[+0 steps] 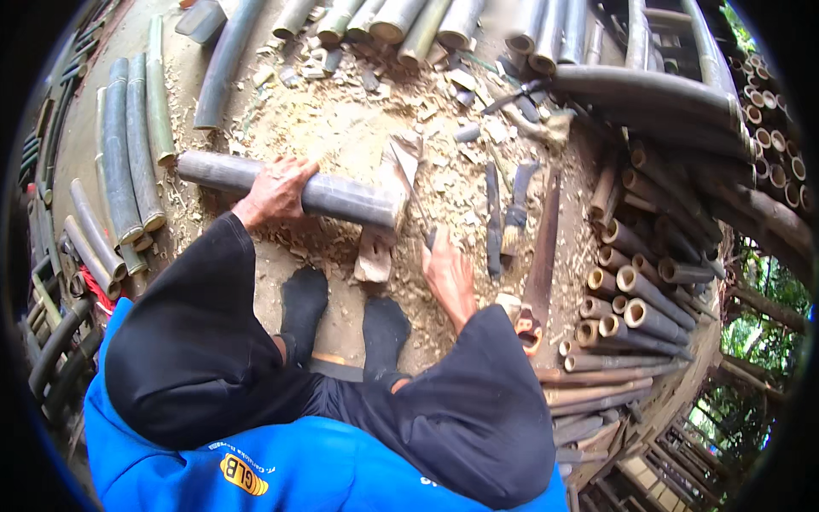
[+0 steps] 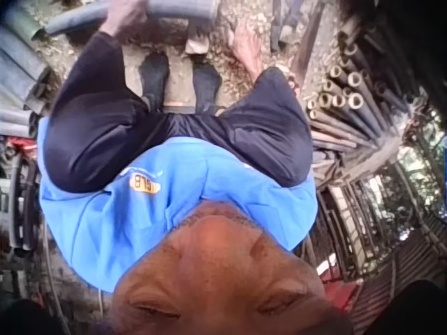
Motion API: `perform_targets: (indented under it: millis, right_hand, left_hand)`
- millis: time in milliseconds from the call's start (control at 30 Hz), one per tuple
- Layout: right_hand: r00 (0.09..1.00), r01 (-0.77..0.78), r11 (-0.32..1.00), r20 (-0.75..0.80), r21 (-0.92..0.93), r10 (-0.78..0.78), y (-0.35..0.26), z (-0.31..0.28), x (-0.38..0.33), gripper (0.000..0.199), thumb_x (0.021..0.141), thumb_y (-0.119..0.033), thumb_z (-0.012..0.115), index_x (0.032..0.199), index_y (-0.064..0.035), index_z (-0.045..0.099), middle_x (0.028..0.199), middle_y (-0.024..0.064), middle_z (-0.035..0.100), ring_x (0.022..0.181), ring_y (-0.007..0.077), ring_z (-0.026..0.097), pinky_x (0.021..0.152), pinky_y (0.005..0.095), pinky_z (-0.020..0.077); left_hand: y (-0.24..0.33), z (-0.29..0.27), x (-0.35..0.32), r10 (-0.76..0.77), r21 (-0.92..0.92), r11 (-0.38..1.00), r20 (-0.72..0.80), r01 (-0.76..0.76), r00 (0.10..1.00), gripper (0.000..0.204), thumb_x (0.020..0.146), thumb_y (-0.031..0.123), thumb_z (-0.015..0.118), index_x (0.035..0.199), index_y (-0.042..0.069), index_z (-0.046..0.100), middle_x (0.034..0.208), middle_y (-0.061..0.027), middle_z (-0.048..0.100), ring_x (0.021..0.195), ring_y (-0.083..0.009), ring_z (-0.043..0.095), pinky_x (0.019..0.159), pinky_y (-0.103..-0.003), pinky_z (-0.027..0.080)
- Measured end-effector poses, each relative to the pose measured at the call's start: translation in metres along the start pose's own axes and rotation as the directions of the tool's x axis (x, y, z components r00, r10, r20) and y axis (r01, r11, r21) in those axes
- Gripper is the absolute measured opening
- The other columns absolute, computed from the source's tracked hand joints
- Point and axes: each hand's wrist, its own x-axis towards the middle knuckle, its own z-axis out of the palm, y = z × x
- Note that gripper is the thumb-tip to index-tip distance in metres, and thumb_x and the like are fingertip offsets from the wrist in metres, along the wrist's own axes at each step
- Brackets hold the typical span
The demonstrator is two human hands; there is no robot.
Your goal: The person saws through a bamboo pole using a hand saw and then uses a knife to carve or shave parts of the wood.
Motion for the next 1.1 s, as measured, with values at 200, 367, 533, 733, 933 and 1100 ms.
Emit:
perform_targets:
  millis: [200,367,533,733,933,1100]
  right_hand:
    - [0.910,0.360,0.900,-0.305,0.247,-0.280,-0.056,-0.047,-0.031,0.042,0.108,-0.027,0.068,0.133,0.0020,0.053,0.093,0.0248,0.072,0.080,0.0453,0.074,0.068,0.0480,0.0561]
    - [0.981,0.141,0.989,-0.141,0.045,-0.133,-0.034,-0.004,0.001,0.043,0.109,-0.031,0.064,0.131,0.0020,0.047,0.085,0.0318,0.069,0.067,0.0515,0.068,0.060,0.0580,0.0544]
    - [0.968,0.212,0.954,-0.181,0.212,-0.175,-0.048,-0.029,-0.017,0.040,0.107,-0.027,0.067,0.136,-0.0022,0.052,0.087,0.0261,0.073,0.073,0.0487,0.072,0.062,0.0536,0.0558]
    - [0.926,0.325,0.909,-0.286,0.263,-0.248,-0.016,0.006,-0.010,0.038,0.110,-0.030,0.062,0.127,-0.0003,0.048,0.090,0.0269,0.072,0.075,0.0407,0.075,0.065,0.0493,0.0608]
    - [0.995,0.089,0.953,-0.071,0.290,-0.072,-0.023,-0.021,-0.017,0.033,0.107,-0.026,0.066,0.124,-0.0012,0.052,0.090,0.0279,0.073,0.078,0.0424,0.075,0.065,0.0495,0.0550]
    - [0.778,0.519,0.838,-0.499,0.168,-0.382,-0.037,-0.029,-0.025,0.043,0.107,-0.032,0.069,0.132,0.0005,0.055,0.100,0.0233,0.072,0.081,0.0413,0.075,0.070,0.0461,0.0591]
  left_hand:
    - [0.002,0.002,-0.011,-0.083,-0.011,0.996,0.093,0.085,0.992,0.057,0.070,0.014,0.079,0.123,0.004,0.060,0.121,-0.0147,0.068,0.118,-0.0338,0.065,0.106,-0.047,0.047]
    - [0.003,0.009,-0.008,-0.024,-0.002,1.000,-0.089,0.024,0.996,0.064,0.062,0.008,0.075,0.124,0.004,0.060,0.113,-0.0135,0.066,0.114,-0.0335,0.064,0.104,-0.046,0.048]
    - [-0.003,0.011,-0.012,-0.027,0.032,0.999,-0.102,0.031,0.994,0.063,0.062,0.008,0.076,0.123,0.003,0.060,0.114,-0.0137,0.066,0.114,-0.0335,0.065,0.103,-0.045,0.048]
    - [0.005,0.008,-0.009,-0.029,-0.004,1.000,-0.067,0.029,0.997,0.052,0.071,0.011,0.074,0.121,0.004,0.061,0.114,-0.0121,0.067,0.116,-0.0315,0.065,0.104,-0.046,0.047]
    - [0.002,0.016,-0.020,-0.020,0.017,1.000,-0.168,0.023,0.986,0.055,0.070,0.007,0.072,0.124,0.003,0.062,0.119,-0.0125,0.068,0.117,-0.0312,0.064,0.106,-0.046,0.047]
    - [0.006,0.027,-0.024,-0.017,0.073,0.997,-0.250,0.037,0.968,0.070,0.067,0.009,0.076,0.135,0.002,0.059,0.130,-0.0166,0.067,0.123,-0.0340,0.063,0.112,-0.047,0.043]
